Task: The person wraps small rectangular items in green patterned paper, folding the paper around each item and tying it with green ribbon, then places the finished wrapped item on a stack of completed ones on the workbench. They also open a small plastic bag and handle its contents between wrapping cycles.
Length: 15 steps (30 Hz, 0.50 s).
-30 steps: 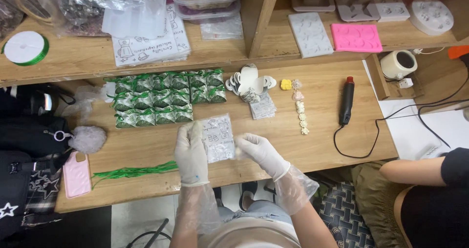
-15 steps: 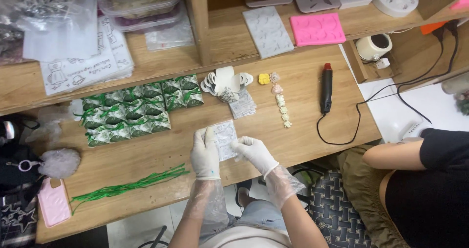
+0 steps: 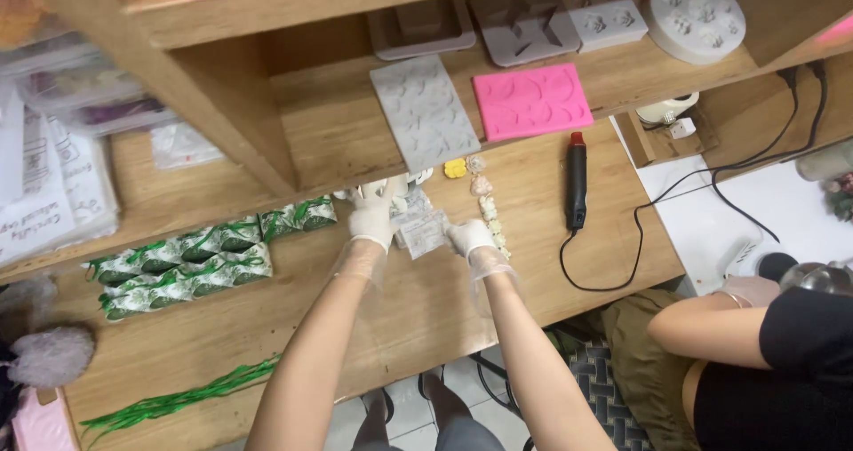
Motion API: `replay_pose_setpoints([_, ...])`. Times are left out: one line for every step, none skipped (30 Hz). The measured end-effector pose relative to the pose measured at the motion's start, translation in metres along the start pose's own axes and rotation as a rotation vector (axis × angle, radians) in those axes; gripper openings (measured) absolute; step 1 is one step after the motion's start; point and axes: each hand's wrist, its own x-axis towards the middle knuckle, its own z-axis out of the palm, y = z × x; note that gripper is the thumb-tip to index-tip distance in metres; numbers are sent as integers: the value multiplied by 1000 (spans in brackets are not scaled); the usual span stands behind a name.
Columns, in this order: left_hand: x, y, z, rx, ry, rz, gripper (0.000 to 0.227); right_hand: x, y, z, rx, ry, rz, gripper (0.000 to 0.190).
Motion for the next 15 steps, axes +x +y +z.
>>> replay_pose_setpoints([18, -10, 36, 0, 5, -1, 108, 8, 1, 4, -1, 1, -5, 51])
replay_pose_setpoints([36, -20, 72, 56, -1, 43, 82, 17, 1, 7, -120, 9, -31, 48])
replay_pose_setpoints([51, -31, 108, 115, -9, 86, 56, 24, 3, 13, -239, 14, -55, 44])
replay_pose_setpoints([60, -33, 122, 116, -7, 83, 56, 19, -5, 12, -240, 13, -59, 44])
replay_pose_setpoints([67, -36, 137, 87, -20, 88, 45, 13, -12, 11, -155, -30, -25, 47])
replay_pose_setpoints([74, -38, 152, 57, -32, 93, 34, 6, -19, 10, -70, -72, 9, 49])
replay_pose_setpoints([75, -42, 161, 60, -36, 86, 34, 10, -19, 14, -72, -80, 9, 49])
replay_pose_setpoints([75, -46, 170, 32, -52, 88, 25, 14, -18, 17, -78, -59, 13, 52])
replay_pose_setpoints([74, -50, 179, 4, -69, 89, 22, 16, -16, 22, -84, -40, 18, 56])
replay_pose_setpoints([71, -53, 183, 7, -74, 82, 22, 24, -12, 26, -85, -49, 20, 56])
replay_pose_setpoints([70, -55, 185, -11, -85, 82, 23, 33, -10, 29, -30, -48, 26, 51])
replay_pose_setpoints([68, -58, 188, -29, -95, 83, 27, 42, -7, 33, 25, -46, 32, 47])
replay_pose_setpoints([68, -59, 191, -26, -95, 78, 27, 46, -9, 34, 25, -51, 31, 47])
replay_pose_setpoints([69, -60, 194, -31, -78, 83, 27, 49, -11, 36, -88, -36, 1, 51])
replay_pose_setpoints([69, -61, 197, -39, -61, 88, 27, 53, -12, 36, -202, -19, -30, 54])
